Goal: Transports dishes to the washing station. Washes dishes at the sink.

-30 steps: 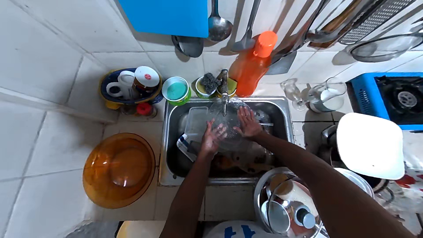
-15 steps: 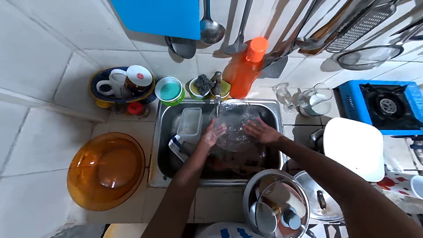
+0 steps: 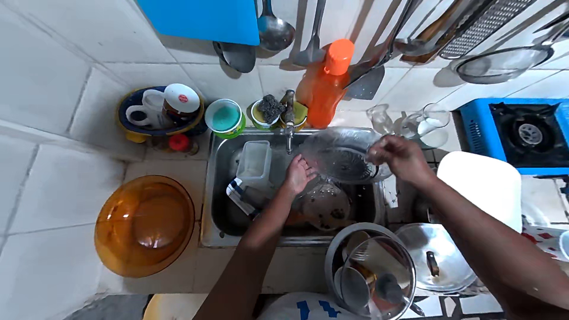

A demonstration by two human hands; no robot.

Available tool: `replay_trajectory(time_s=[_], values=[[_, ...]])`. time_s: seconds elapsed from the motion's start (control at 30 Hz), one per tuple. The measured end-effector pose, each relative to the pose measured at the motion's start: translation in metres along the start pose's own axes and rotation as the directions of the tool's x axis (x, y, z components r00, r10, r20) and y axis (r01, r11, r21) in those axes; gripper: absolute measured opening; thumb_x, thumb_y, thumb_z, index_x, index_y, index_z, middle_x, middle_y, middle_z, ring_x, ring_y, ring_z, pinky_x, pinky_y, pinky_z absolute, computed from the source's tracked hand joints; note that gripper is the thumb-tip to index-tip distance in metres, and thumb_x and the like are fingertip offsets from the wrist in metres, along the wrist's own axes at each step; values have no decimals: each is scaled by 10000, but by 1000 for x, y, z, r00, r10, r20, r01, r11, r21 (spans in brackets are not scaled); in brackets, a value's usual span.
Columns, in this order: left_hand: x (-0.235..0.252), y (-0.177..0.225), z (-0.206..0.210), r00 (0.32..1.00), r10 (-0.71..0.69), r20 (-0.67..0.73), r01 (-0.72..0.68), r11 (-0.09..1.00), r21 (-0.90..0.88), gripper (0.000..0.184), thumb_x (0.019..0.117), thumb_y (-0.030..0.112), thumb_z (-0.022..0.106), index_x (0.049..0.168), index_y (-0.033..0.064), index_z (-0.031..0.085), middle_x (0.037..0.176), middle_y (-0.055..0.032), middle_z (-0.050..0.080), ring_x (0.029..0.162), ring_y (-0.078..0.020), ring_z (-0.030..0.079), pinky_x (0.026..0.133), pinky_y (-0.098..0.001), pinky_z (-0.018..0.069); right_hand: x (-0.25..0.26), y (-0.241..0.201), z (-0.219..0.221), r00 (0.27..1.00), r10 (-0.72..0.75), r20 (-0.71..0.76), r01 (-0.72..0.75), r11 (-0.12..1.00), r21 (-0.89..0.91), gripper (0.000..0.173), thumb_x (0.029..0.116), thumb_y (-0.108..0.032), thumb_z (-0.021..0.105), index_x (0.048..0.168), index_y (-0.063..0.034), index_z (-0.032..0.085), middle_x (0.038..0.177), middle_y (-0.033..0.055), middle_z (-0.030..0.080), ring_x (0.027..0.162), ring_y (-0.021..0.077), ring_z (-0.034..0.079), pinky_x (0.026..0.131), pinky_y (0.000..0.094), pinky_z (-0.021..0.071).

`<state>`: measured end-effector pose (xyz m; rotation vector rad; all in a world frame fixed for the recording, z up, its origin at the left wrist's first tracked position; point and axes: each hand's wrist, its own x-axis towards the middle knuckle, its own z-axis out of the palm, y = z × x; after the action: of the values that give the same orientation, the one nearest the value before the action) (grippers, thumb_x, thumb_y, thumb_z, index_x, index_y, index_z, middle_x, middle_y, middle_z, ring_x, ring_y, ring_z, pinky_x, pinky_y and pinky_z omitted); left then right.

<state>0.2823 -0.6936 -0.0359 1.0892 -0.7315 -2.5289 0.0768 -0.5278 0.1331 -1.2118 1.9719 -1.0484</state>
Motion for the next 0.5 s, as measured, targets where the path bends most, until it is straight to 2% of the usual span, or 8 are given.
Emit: replay_trajectory(time_s=[0.03, 0.1, 0.17, 0.2, 0.27, 0.33, 0.4, 0.5], values=[[-3, 3, -2, 1000, -14, 0, 13, 997, 82, 675, 1094, 570, 194, 1293, 45, 568, 1186, -128, 660, 1106, -261, 632, 972, -470, 513, 13, 8, 2, 989, 138, -55, -128, 979, 158, 109, 1003, -92, 623, 1050, 6, 625, 883, 63, 713, 748, 139, 712, 751, 359, 634], [-8, 7, -9, 1000, 5, -22, 0, 982, 190, 586, 1094, 554, 275, 1168, 60, 581, 961, -62, 662, 886, -181, 663, 837, -363, 562, 36, 29, 15, 910, 398, -114, -333, 867, 370, 150, 1033, -177, 608, 1052, -28, 602, 785, 28, 677, 648, 124, 684, 648, 322, 622], [-13, 9, -20, 997, 23, -74, -10, 985, 172, 505, 1103, 504, 329, 1100, 67, 580, 829, -25, 608, 732, -134, 622, 729, -291, 556, 54, 61, 41, 841, 527, -125, -449, 808, 382, 277, 1042, -295, 595, 1117, -29, 602, 761, 33, 637, 598, 123, 625, 583, 312, 572], [-17, 8, -24, 993, 25, -114, -10, 991, 136, 496, 1105, 494, 331, 1093, 64, 578, 808, -18, 597, 692, -116, 608, 691, -261, 548, 58, 77, 57, 836, 536, -116, -482, 819, 310, 352, 1051, -321, 574, 1202, -3, 582, 832, 85, 633, 638, 167, 623, 615, 360, 574], [-25, 9, -30, 978, 52, -200, -40, 997, 64, 534, 1110, 495, 289, 1054, 49, 577, 771, -13, 583, 626, -84, 577, 618, -209, 520, 68, 100, 90, 852, 516, -85, -510, 856, 85, 491, 1069, -373, 535, 1370, 15, 517, 1090, 241, 661, 865, 339, 680, 785, 527, 580], [-36, 8, -36, 949, 106, -298, -91, 994, 64, 584, 1114, 490, 261, 966, 25, 583, 691, -13, 570, 569, -80, 556, 566, -208, 500, 74, 105, 126, 872, 488, -51, -488, 851, -197, 622, 1070, -487, 475, 1501, -39, 453, 1331, 303, 607, 1178, 473, 630, 985, 660, 495], [-44, 11, -40, 921, 156, -356, -113, 984, 138, 624, 1113, 501, 247, 904, 13, 575, 641, -15, 558, 543, -91, 555, 547, -230, 500, 79, 101, 160, 935, 353, 13, -313, 846, -432, 741, 1068, -559, 396, 1593, -41, 333, 1573, 312, 383, 1442, 527, 375, 1128, 717, 323], [-48, 18, -44, 895, 195, -401, -124, 973, 195, 633, 1111, 496, 289, 864, -3, 591, 623, -35, 577, 525, -107, 573, 525, -243, 511, 98, 92, 205, 988, 95, 119, -6, 803, -595, 798, 1056, -626, 302, 1644, -91, 224, 1706, 190, 186, 1583, 428, 94, 1237, 676, 102]])
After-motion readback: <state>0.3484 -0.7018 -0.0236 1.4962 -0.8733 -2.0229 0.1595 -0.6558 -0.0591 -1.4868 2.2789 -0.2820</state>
